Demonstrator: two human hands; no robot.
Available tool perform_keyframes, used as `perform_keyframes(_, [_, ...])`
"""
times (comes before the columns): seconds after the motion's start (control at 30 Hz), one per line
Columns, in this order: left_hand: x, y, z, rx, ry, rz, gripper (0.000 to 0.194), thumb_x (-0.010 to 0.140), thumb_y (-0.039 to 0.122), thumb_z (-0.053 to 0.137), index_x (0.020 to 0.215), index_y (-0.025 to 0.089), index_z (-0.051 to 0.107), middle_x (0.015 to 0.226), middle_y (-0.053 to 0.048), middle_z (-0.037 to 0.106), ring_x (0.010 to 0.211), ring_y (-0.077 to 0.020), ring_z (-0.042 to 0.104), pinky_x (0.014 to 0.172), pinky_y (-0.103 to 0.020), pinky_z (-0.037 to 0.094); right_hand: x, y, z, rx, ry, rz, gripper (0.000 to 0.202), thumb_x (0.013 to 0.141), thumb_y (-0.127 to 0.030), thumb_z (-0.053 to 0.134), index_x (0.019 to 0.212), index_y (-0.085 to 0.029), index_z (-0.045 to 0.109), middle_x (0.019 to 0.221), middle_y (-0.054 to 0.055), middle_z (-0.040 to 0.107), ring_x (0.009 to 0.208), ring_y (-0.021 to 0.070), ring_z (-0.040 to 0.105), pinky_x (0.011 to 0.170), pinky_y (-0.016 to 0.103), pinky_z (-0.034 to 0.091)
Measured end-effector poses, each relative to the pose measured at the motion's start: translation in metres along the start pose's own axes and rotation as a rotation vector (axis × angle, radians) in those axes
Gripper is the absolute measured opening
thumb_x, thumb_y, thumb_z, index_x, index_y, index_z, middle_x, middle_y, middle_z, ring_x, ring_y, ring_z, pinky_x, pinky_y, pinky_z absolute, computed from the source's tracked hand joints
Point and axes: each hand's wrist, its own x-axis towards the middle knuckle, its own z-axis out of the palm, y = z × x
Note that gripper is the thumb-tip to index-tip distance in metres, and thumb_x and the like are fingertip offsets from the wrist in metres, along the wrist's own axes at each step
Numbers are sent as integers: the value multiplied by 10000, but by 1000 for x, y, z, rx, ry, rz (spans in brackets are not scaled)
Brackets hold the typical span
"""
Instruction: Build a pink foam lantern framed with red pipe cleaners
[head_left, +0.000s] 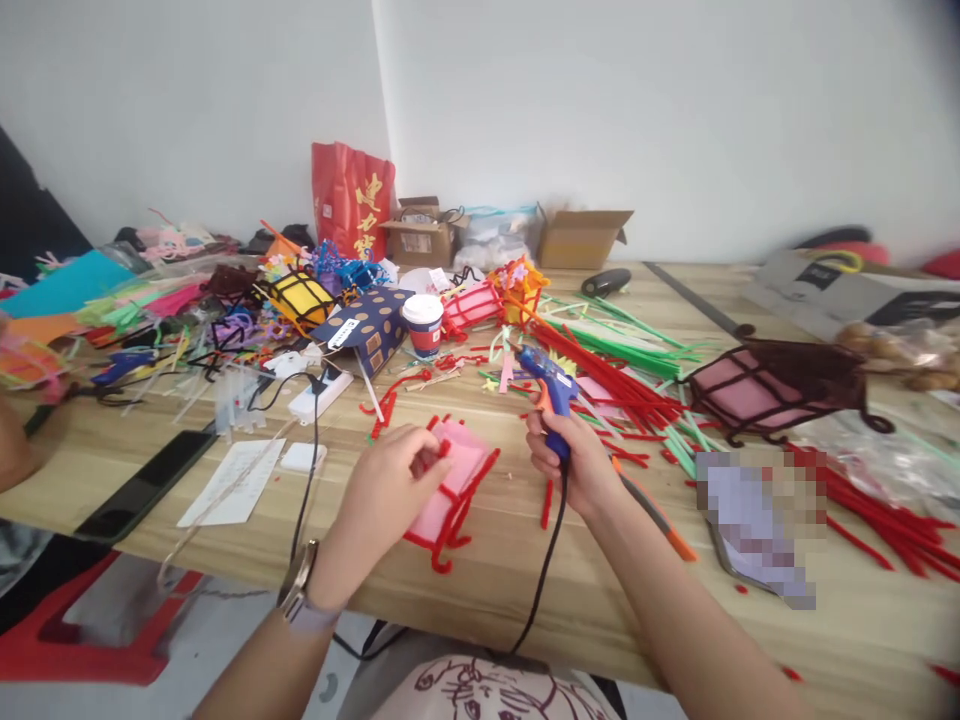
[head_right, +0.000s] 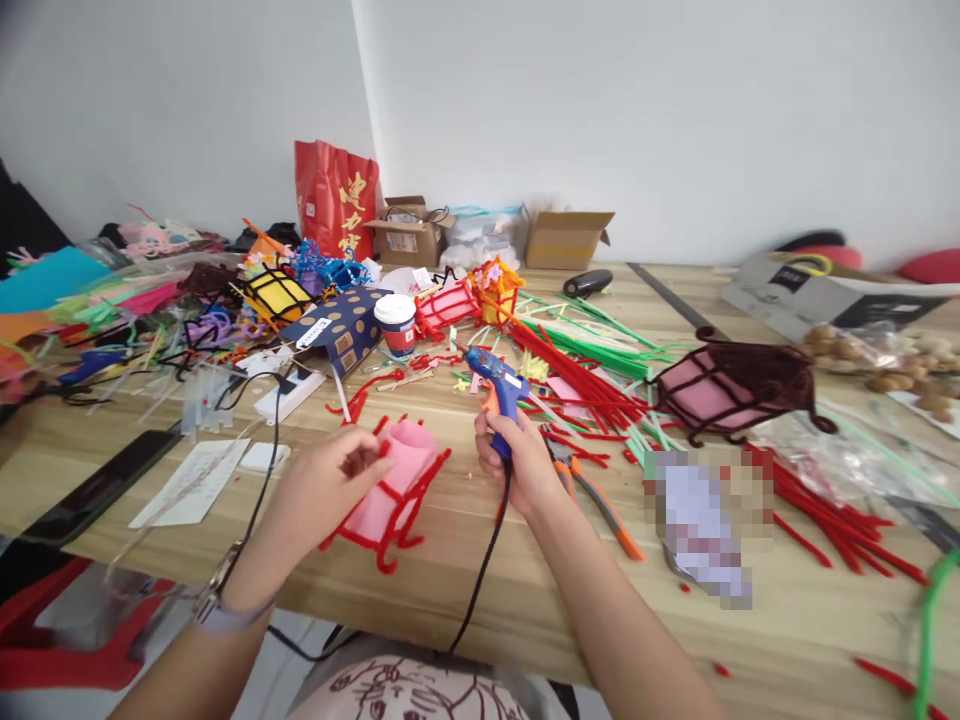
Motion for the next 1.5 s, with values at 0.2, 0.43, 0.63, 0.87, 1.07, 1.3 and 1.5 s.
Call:
perform_keyframes(0.2, [38,19,0,-78,-338,53,181,830,377,613,779,217,683,728,-3,699,656,-172,620,573,-260,420,-11,3,-23,-24,54,-86,405,777,-504,720,722,-221,436,535,-86,473,350,43,342,347,184,223])
perform_keyframes(0.43, [107,40,22,-603,-311,-82,320,827,459,602,745,152,647,621,20,558,520,-83,473,501,-212,363,-14,8,-36,-24,17,-113,362,789,-507,715,812,-222,492,522,-94,460,345,46,342,366,188,203])
perform_keyframes(0.63, [127,46,34,-716,-443,-133,250,750,366,684,637,154,612,571,37,530,496,-55,423,473,-192,314,-15,7,-41,-44,50,-89,379,772,-531,719,855,-219,520,523,-93,461,354,50,347,366,193,189])
perform_keyframes(0.87, [131,45,40,-692,-479,-155,243,703,384,690,670,152,623,553,54,488,486,-58,382,464,-207,274,-16,8,-41,-58,61,-64,373,775,-527,712,870,-220,522,526,-91,461,352,59,351,350,199,203])
perform_keyframes(1.07, [141,17,41,-537,-299,-67,284,786,436,613,752,154,614,640,14,571,522,-81,465,504,-213,351,-15,12,-43,-27,109,-72,380,740,-499,758,883,-217,547,550,-75,485,422,84,441,391,207,321])
perform_keyframes(1.3, [144,-37,40,91,-210,-17,586,796,232,620,1356,120,490,1069,-158,724,932,-268,672,772,-336,478,-20,4,-45,19,48,40,394,723,-558,748,836,-234,555,748,-6,564,487,94,430,382,216,297])
perform_keyframes(1.5, [124,-16,37,224,-374,170,325,902,343,509,1114,186,699,1103,-107,744,996,-265,680,855,-345,492,-20,-3,-45,52,-21,104,386,694,-538,789,788,-218,596,686,-8,528,513,95,384,434,230,260])
